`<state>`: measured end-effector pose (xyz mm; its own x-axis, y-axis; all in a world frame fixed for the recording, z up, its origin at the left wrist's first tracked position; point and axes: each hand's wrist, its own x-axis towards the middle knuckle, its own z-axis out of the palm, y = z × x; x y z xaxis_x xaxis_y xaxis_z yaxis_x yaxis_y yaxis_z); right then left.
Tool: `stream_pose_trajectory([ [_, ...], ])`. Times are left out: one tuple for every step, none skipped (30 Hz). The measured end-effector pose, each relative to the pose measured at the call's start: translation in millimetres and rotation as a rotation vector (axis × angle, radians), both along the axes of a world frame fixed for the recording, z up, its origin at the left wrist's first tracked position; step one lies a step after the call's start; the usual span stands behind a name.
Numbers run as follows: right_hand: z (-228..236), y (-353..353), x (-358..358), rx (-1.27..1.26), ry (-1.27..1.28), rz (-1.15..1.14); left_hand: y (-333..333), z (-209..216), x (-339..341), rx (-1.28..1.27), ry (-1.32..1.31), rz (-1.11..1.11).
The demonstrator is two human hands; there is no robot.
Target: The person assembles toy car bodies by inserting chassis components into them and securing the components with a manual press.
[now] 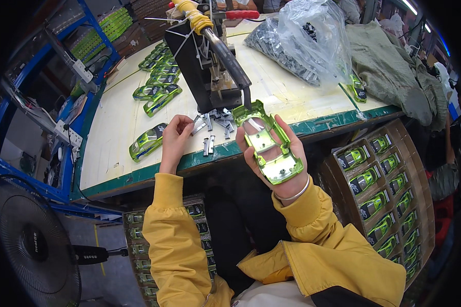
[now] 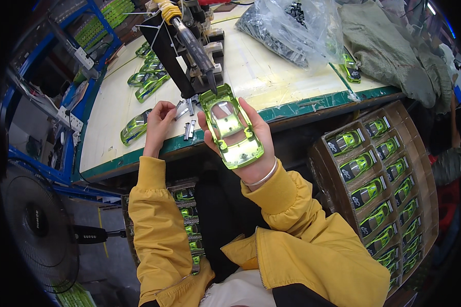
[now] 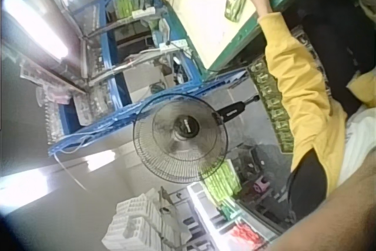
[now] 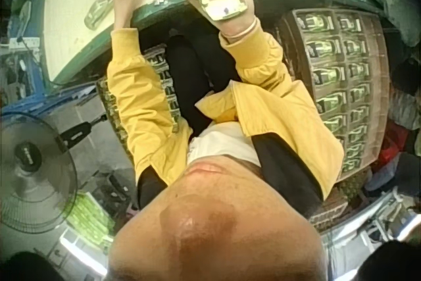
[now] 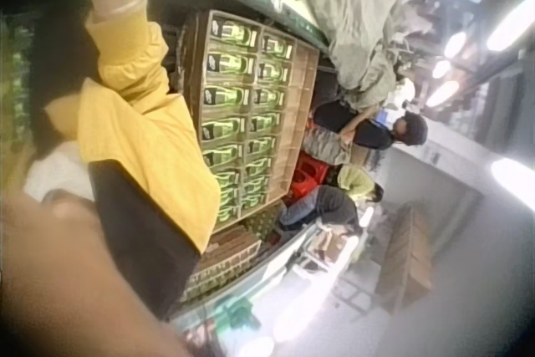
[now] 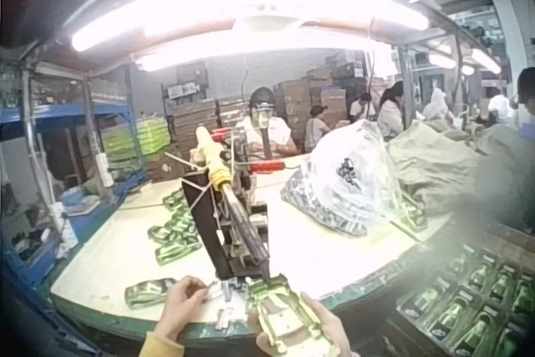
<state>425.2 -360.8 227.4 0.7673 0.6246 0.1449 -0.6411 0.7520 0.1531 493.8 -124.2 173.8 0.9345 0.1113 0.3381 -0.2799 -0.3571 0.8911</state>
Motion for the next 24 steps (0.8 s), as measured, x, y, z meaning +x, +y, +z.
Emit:
stream_pose_trajectory([
  [3.2,-0.9,0.3,-0.004,-0.002,-0.008,-0.3,-0.2,0.0,0.012,-0.005,0.006],
  [4.8,-2.4,0.7,-0.007,-0.004,-0.021,-1.5,-0.4,0.1,0.025,-0.009,0.009],
  [5.3,-3.6,1.6,-0.006,-0.002,-0.025,-2.3,-0.2,0.2,0.026,-0.008,0.004],
  [5.7,-4.9,2.8,-0.021,-0.009,-0.032,-3.0,0.2,0.5,0.243,-0.047,0.048],
  [5.5,-6.2,3.7,-0.035,-0.014,-0.040,-5.1,1.2,0.5,0.460,-0.086,0.090],
  [7.2,-6.8,3.9,-0.044,-0.021,-0.043,-8.2,1.8,0.8,0.462,-0.086,0.082],
  [8.1,-7.6,4.0,-0.042,-0.019,-0.051,-12.3,2.0,1.3,0.526,-0.079,0.108],
  [9.2,-7.3,3.4,-0.049,-0.027,-0.050,-14.1,3.7,-0.1,0.591,-0.074,0.140],
  [10.1,-7.0,2.7,-0.056,-0.036,-0.050,-12.7,2.7,-0.5,0.597,-0.074,0.137],
  [11.0,-6.6,1.8,-0.050,-0.035,-0.054,-9.4,-0.1,-0.4,0.523,-0.123,0.110],
  [11.8,-6.9,1.7,-0.070,-0.045,-0.066,-7.7,-1.0,0.3,0.447,-0.173,0.080],
  [12.7,-7.3,1.3,-0.090,-0.056,-0.078,-5.4,-1.5,0.4,0.452,-0.176,0.073],
  [13.6,-7.6,0.7,-0.084,-0.056,-0.085,-2.6,-1.7,-0.1,0.398,-0.149,0.062],
  [13.0,-7.4,1.2,-0.083,-0.055,-0.087,-3.1,-0.7,-0.8,0.344,-0.119,0.050],
  [12.6,-7.3,1.8,-0.082,-0.053,-0.089,-4.5,-0.2,-1.5,0.349,-0.120,0.043],
  [12.2,-7.1,2.7,-0.077,-0.052,-0.095,-5.9,0.2,-2.3,0.384,-0.092,0.056],
  [13.5,-7.3,2.2,-0.082,-0.055,-0.094,-7.8,2.9,-4.5,0.418,-0.065,0.071],
  [14.7,-7.3,1.7,-0.088,-0.058,-0.092,-8.4,4.2,-5.2,0.423,-0.067,0.066],
  [15.7,-7.1,1.0,-0.083,-0.057,-0.096,-8.8,5.4,-5.7,0.421,-0.077,0.062],
  [16.3,-6.8,0.7,-0.083,-0.054,-0.086,-9.2,6.1,-5.7,0.419,-0.087,0.058],
  [16.9,-6.7,0.4,-0.084,-0.050,-0.075,-9.4,6.3,-5.6,0.422,-0.088,0.053],
  [17.6,-6.8,0.1,-0.081,-0.050,-0.080,-9.5,6.0,-5.3,0.420,-0.093,0.054],
  [18.1,-6.2,0.0,-0.077,-0.058,-0.082,-8.9,6.0,-5.7,0.419,-0.097,0.057],
  [18.3,-6.0,-0.1,-0.074,-0.065,-0.085,-8.4,6.3,-6.3,0.422,-0.098,0.055],
])
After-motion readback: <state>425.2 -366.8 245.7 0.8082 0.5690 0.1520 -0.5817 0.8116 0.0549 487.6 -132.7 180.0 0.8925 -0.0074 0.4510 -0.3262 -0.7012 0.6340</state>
